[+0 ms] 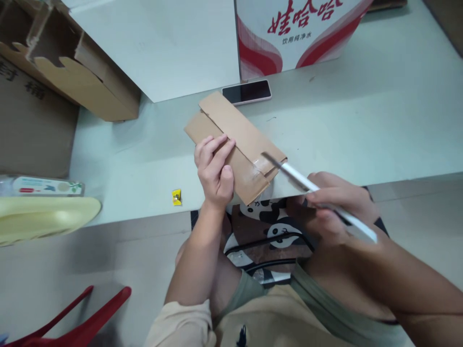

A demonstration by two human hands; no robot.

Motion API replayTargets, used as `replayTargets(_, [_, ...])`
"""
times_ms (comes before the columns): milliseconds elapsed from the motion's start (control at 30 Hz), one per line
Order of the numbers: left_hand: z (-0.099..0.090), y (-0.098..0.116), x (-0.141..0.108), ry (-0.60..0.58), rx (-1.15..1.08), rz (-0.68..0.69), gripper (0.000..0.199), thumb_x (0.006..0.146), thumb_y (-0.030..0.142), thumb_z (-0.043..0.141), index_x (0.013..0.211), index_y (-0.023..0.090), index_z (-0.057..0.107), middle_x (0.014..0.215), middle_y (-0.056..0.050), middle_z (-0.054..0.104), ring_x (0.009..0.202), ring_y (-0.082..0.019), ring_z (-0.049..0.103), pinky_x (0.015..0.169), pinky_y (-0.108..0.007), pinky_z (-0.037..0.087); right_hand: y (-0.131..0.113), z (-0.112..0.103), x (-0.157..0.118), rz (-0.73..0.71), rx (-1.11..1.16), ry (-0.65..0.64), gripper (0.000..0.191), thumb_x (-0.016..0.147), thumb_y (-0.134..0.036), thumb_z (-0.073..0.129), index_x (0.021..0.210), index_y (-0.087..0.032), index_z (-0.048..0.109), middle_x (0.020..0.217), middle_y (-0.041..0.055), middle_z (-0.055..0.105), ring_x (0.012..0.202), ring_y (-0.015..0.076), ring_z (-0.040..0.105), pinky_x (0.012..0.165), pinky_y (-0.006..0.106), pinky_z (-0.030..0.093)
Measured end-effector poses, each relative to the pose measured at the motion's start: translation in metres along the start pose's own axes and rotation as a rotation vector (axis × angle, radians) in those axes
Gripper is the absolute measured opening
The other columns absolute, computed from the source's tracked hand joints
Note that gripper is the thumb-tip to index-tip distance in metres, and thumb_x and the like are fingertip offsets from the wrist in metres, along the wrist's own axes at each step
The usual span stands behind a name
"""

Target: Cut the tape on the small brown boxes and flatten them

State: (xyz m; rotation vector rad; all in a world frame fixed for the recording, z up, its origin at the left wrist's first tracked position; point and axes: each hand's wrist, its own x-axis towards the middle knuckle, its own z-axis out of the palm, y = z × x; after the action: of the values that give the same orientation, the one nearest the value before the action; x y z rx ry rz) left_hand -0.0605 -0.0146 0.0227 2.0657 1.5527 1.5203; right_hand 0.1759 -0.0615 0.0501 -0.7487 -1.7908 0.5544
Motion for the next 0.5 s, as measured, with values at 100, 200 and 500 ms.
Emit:
replayTargets(100, [0.0,0.0,0.0,-0.002,0.008,0.008,0.059,0.095,0.059,0.033,0.118,0.024,0.075,0.128,-0.008,0.068,0.131,-0.031,0.053,0.123,-0.052,0.032,-0.008,-0.001,0.006,-0.156,-0.037,-0.084,0.025,0.091,-0.022,0.053,0.113,-0.027,0.064,0.062,-0.0007,0.052,0.053,0.0145,0.051,0.047,0.029,0.042])
replayTargets(200, [0.001,-0.002,-0.001,0.025,0.019,0.097,0.054,0.098,0.051,0.033,0.121,0.024,0.074,0.128,-0.008,0.068,0.129,-0.029,0.055,0.12,-0.05,0.035,-0.01,-0.004,0.012,-0.15,-0.107,-0.198,0.027,0.089,-0.016,0.053,0.113,-0.024,0.063,0.063,0.0002,0.055,0.056,0.0149,0.053,0.051,0.03,0.045])
replayTargets(500, [0.003,-0.01,0.0,0.041,0.053,0.22,0.049,0.1,0.043,0.033,0.124,0.025,0.071,0.126,-0.008,0.069,0.124,-0.028,0.057,0.115,-0.049,0.039,-0.022,-0.001,0.012,-0.289,-0.35,-0.207,0.021,0.086,-0.01,0.054,0.103,-0.017,0.063,0.059,-0.001,0.058,0.052,0.0121,0.05,0.05,0.027,0.042])
